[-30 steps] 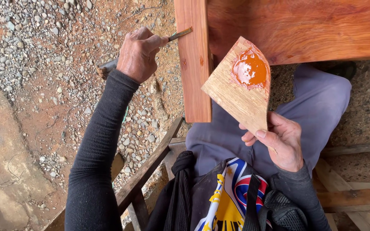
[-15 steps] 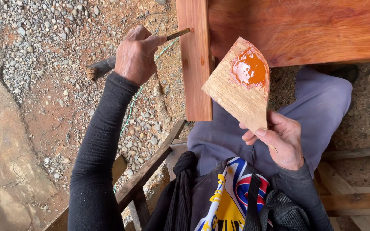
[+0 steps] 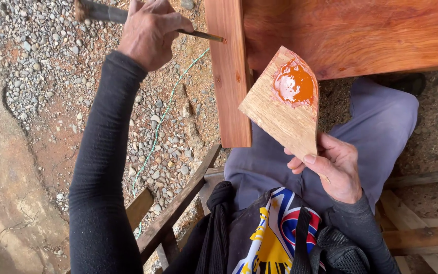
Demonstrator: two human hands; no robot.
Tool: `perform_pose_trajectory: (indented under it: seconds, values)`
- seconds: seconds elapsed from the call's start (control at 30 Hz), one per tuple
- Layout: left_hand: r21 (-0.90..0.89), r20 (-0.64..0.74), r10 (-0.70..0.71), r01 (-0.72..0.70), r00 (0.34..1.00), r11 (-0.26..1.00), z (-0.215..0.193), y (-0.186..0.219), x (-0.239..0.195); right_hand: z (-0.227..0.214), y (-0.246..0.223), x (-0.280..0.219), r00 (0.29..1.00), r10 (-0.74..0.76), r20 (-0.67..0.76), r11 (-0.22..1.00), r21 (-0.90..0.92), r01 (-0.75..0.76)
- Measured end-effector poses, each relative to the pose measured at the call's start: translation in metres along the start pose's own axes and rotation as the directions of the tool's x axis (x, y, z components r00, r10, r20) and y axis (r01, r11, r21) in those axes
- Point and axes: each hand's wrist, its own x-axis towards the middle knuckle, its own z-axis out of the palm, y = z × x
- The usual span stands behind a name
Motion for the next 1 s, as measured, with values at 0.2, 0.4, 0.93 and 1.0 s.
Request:
perform_pose_trajectory:
  seconds: [0.2,0.4,0.93,1.0]
  values:
    - [-0.087,0.075,0.103,-0.096,0.992,0.992,0.004,-0.018,0.030,-0.001,0.003,-0.004,1.000,-0.013,-0.013,1.000,0.006,0.013]
    - [-0.129,0.237,0.072,-0.042,0.969,0.991,0.018,-0.027,0.050,0.000,0.004,-0.006,0.999,-0.007,-0.033,1.000,0.005,0.007]
    - [-0.239,0.410,0.141,-0.043,0.901,0.970,0.038,-0.046,0.073,0.003,0.009,-0.006,0.998,0.016,-0.066,0.999,0.032,-0.013]
    - [-0.245,0.423,0.131,-0.026,0.896,0.969,0.038,-0.048,0.075,0.003,0.009,-0.005,0.997,0.016,-0.069,0.999,0.034,-0.014]
